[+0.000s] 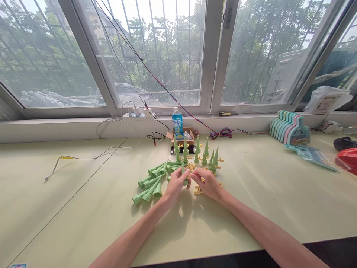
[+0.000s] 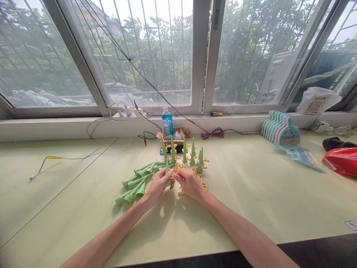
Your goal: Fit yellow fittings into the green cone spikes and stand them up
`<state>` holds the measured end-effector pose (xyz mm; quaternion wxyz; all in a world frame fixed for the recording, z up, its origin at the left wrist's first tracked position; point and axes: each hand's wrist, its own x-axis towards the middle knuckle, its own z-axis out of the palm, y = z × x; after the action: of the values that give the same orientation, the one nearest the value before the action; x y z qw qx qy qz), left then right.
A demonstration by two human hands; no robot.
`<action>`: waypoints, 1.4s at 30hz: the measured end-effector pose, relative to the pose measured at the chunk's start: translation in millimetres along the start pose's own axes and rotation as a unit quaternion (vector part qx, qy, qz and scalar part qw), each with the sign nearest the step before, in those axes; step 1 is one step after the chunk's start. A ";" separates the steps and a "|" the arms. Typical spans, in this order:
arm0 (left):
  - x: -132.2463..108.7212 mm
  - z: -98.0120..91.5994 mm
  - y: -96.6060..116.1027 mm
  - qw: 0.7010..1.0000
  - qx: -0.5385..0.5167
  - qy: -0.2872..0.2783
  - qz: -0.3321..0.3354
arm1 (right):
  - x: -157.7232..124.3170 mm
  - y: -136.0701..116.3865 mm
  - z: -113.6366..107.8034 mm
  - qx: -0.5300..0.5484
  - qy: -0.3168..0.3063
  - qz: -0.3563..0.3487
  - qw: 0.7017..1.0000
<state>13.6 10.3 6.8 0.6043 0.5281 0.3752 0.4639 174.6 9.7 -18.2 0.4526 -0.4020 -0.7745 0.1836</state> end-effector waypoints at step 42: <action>1.6 -2.4 -6.2 0.998 0.043 -0.005 0.049 | -1.4 -4.1 -2.7 0.025 -0.025 0.014 0.999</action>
<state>12.9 12.4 0.4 0.5594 0.5736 0.3658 0.4735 175.3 5.9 -14.9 0.4409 -0.3968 -0.7746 0.2195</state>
